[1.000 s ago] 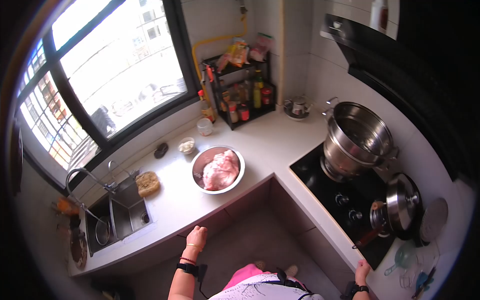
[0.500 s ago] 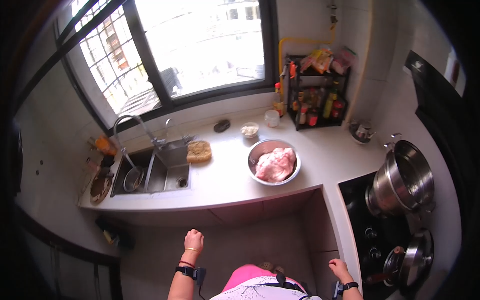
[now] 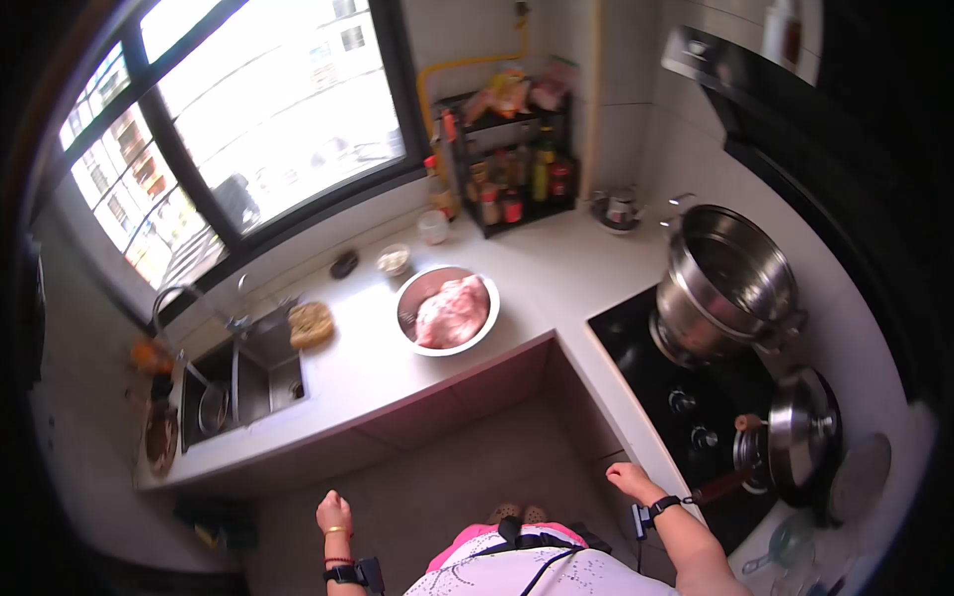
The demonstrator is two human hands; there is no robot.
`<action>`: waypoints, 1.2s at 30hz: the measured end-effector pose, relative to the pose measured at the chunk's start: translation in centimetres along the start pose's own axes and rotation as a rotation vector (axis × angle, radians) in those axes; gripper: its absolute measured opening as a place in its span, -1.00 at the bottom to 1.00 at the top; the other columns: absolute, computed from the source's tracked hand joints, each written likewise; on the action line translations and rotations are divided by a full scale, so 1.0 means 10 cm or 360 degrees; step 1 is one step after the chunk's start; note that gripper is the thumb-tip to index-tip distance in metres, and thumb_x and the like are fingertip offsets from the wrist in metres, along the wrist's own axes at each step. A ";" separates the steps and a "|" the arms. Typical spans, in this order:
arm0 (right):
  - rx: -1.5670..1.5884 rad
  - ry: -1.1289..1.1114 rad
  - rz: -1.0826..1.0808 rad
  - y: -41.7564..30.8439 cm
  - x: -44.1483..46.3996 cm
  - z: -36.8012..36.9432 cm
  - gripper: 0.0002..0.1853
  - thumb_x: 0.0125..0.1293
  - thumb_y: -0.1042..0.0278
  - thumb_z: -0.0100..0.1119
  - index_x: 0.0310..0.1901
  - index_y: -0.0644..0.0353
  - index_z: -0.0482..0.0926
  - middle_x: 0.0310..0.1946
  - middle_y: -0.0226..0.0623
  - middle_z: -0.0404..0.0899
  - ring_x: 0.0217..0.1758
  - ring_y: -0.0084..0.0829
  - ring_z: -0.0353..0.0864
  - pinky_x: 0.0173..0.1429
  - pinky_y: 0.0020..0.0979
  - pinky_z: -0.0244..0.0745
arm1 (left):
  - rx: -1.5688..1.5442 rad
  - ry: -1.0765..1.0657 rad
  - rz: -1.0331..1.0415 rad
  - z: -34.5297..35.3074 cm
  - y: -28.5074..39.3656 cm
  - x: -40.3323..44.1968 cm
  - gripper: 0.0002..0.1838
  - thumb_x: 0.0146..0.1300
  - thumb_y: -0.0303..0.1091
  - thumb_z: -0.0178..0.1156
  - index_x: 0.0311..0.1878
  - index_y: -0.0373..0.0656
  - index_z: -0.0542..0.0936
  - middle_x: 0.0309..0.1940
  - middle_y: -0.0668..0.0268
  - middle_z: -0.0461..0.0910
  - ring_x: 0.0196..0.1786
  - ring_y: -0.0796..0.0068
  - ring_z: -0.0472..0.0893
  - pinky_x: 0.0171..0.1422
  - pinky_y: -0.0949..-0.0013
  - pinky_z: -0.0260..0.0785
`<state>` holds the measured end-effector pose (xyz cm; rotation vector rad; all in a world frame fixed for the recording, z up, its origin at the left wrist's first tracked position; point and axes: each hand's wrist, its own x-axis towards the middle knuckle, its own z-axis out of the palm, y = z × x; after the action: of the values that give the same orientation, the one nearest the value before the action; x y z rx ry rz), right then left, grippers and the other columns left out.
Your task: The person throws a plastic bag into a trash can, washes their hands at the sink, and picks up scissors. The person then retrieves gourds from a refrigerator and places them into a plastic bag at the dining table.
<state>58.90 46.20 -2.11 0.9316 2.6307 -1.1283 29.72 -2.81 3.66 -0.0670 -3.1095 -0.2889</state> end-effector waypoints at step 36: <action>0.0996 0.0261 -0.0336 -2.94 2.98 -0.49 -0.80 0.20 0.34 -0.03 -0.23 0.25 0.49 -0.45 -0.39 0.50 -0.47 -0.61 0.47 -0.40 -0.59 0.42 | -0.0102 -0.0368 0.0238 0.52 -1.44 1.35 -0.75 0.04 -0.29 0.11 -0.22 -0.20 0.48 -0.33 0.14 0.50 -0.32 0.18 0.51 -0.27 0.23 0.38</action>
<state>18.34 48.54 9.07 0.8682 2.5767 -2.0843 15.53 -15.45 -3.81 -0.3570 -3.2974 -0.4033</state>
